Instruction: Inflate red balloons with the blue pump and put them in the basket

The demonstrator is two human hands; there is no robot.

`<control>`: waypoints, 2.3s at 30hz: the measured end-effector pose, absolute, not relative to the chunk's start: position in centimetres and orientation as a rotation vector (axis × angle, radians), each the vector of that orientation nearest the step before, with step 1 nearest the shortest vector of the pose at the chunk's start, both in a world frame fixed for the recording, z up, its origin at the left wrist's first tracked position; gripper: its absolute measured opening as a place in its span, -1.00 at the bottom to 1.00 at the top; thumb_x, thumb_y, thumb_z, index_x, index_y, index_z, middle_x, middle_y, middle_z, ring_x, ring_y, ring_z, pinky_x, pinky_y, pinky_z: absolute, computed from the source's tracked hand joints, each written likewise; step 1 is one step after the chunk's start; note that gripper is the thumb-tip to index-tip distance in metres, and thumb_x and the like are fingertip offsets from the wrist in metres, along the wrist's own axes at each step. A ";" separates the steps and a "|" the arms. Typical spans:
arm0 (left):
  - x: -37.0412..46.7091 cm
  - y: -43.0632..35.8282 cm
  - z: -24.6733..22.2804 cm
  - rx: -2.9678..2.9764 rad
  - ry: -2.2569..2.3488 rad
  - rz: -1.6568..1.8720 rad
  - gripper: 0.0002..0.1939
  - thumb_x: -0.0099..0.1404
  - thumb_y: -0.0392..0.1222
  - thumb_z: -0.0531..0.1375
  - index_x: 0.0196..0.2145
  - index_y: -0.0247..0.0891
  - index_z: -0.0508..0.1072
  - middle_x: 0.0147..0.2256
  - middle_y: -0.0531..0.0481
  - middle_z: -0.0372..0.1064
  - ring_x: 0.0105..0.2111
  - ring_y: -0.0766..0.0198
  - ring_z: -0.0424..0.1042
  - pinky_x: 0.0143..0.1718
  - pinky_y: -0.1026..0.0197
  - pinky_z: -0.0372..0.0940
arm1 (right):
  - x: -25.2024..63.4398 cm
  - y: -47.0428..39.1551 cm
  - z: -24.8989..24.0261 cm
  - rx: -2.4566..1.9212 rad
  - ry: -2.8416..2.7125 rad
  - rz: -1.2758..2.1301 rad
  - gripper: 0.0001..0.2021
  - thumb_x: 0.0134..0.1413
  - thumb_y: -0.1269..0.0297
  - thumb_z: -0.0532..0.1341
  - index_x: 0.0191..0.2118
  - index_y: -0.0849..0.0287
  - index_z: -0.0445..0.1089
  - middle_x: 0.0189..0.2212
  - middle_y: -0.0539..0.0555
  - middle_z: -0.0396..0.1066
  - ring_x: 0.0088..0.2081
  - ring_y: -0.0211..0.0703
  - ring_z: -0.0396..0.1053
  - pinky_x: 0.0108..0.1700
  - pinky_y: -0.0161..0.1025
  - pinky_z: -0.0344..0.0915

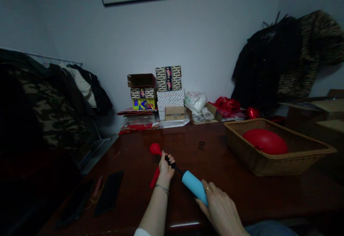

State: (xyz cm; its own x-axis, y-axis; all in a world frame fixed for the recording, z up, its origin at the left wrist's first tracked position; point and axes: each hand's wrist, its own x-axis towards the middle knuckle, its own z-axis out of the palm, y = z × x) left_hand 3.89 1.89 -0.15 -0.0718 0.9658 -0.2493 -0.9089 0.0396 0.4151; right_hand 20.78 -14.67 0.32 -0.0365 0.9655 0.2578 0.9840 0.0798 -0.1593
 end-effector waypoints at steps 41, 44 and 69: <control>4.7 2.5 -1.0 0.182 0.677 1.536 -0.76 0.36 -0.16 0.03 -0.46 -0.26 0.17 -0.62 0.14 0.06 -0.72 0.50 0.08 -0.73 0.46 0.02 | 20.4 -15.2 1.5 -1.876 -2.051 -0.220 -0.59 -0.02 0.32 0.18 0.02 0.19 0.33 -0.05 0.20 0.42 0.11 0.18 0.21 0.19 0.37 -0.42; 5.6 2.0 -1.4 0.204 0.694 1.518 -0.75 0.35 -0.17 0.04 -0.47 -0.26 0.16 -0.63 0.14 0.06 -0.71 0.49 0.10 -0.70 0.45 0.06 | 19.6 -14.3 1.7 -1.877 -2.013 -0.249 -0.62 0.00 0.31 0.18 -0.01 0.21 0.35 -0.04 0.21 0.41 0.11 0.17 0.21 0.21 0.34 -0.46; 2.9 3.3 -0.5 0.245 0.790 1.647 -0.75 0.36 -0.16 0.03 -0.48 -0.25 0.16 -0.65 0.17 0.05 -0.74 0.49 0.06 -0.73 0.43 -0.01 | 23.1 -14.9 -1.4 -1.539 -1.924 -0.415 -0.62 -0.09 0.15 0.26 -0.10 0.13 0.40 -0.15 0.06 0.49 0.06 0.07 0.27 0.28 0.22 -0.36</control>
